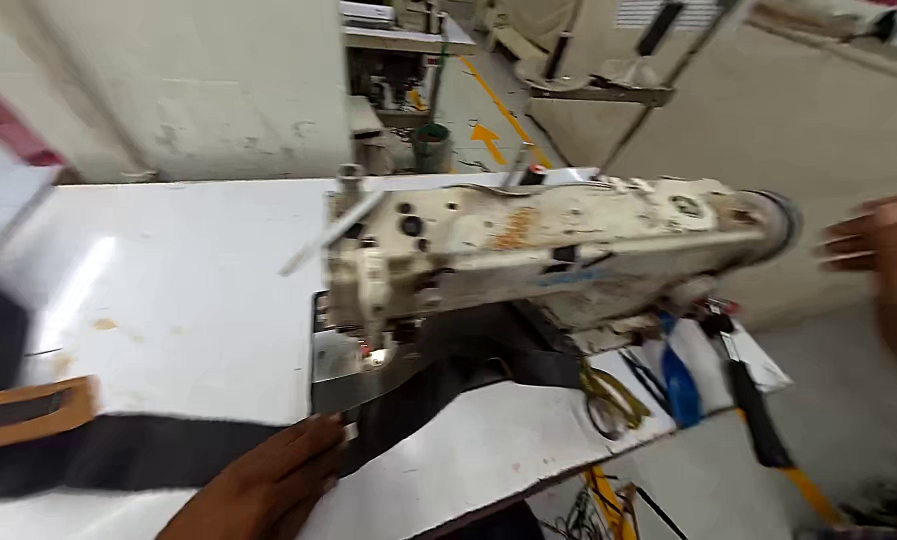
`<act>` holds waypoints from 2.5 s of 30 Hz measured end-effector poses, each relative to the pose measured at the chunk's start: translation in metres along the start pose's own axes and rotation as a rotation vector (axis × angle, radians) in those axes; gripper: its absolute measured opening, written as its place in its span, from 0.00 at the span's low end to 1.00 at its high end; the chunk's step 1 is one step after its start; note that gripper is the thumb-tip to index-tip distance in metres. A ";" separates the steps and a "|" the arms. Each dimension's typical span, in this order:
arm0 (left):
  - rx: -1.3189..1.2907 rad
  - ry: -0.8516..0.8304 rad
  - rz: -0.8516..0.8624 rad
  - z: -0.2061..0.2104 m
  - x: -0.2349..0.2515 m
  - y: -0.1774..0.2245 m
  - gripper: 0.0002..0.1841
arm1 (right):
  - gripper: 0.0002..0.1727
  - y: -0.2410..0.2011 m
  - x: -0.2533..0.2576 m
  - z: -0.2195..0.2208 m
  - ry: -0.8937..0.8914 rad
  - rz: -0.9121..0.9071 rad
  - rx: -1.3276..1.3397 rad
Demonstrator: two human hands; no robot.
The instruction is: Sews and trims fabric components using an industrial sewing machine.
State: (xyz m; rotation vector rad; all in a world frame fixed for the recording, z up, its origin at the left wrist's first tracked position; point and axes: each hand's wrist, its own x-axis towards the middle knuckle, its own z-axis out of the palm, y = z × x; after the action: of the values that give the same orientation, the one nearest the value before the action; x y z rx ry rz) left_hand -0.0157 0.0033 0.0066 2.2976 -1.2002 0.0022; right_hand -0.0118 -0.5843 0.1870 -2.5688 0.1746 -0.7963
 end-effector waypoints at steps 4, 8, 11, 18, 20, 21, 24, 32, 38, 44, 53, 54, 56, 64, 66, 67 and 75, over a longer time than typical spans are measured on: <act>0.005 -0.072 -0.069 -0.009 0.001 0.011 0.19 | 0.12 -0.018 -0.091 0.041 -0.389 0.007 -0.119; 0.089 0.287 -0.230 -0.001 0.017 0.019 0.17 | 0.15 0.022 -0.141 0.091 -0.362 -0.021 -0.324; 0.025 0.384 -0.490 -0.004 0.030 0.024 0.15 | 0.16 0.028 -0.149 0.102 -0.301 -0.025 -0.367; -0.176 0.126 -0.619 -0.008 0.046 0.024 0.17 | 0.17 0.029 -0.154 0.102 -0.309 -0.014 -0.396; -0.203 0.042 -0.598 -0.012 0.048 0.025 0.21 | 0.19 0.021 -0.157 0.104 -0.300 -0.032 -0.410; -0.211 0.015 -0.589 -0.013 0.049 0.025 0.22 | 0.21 0.017 -0.159 0.105 -0.290 -0.055 -0.425; -0.231 -0.041 -0.585 -0.014 0.054 0.027 0.22 | 0.25 0.009 -0.170 0.104 -0.202 -0.132 -0.421; -0.292 0.020 -0.721 -0.012 0.060 0.026 0.17 | 0.23 -0.034 -0.191 0.094 0.088 0.027 -0.193; -0.070 0.317 -0.761 0.020 0.071 0.032 0.09 | 0.20 -0.100 -0.207 0.102 0.102 0.002 0.249; -0.093 0.350 -0.705 0.023 0.067 0.033 0.06 | 0.18 -0.099 -0.257 0.106 0.033 0.086 0.380; -0.117 0.148 -0.636 0.005 0.055 0.021 0.07 | 0.13 -0.040 -0.384 0.087 0.011 0.365 0.612; -0.129 0.130 -0.645 0.003 0.055 0.021 0.07 | 0.13 -0.039 -0.383 0.085 0.037 0.456 0.767; -0.147 0.111 -0.667 0.001 0.056 0.022 0.06 | 0.14 -0.035 -0.377 0.083 0.119 0.657 1.091; -0.165 0.116 -0.699 -0.002 0.052 0.023 0.04 | 0.19 0.033 -0.438 0.105 0.337 1.304 1.169; -0.159 0.114 -0.693 -0.004 0.052 0.022 0.04 | 0.15 0.032 -0.450 0.107 0.434 1.422 0.971; -0.167 0.105 -0.697 -0.005 0.053 0.022 0.04 | 0.13 0.026 -0.448 0.105 0.453 1.414 0.903; -0.271 -0.001 -0.660 -0.022 0.059 0.024 0.08 | 0.26 -0.113 -0.303 0.106 -0.162 0.199 0.481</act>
State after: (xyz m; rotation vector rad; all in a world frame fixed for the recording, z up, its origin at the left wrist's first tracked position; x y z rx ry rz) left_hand 0.0066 -0.0426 0.0506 2.3303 -0.3657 -0.3758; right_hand -0.2037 -0.3695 0.0055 -2.1088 0.1621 -0.4821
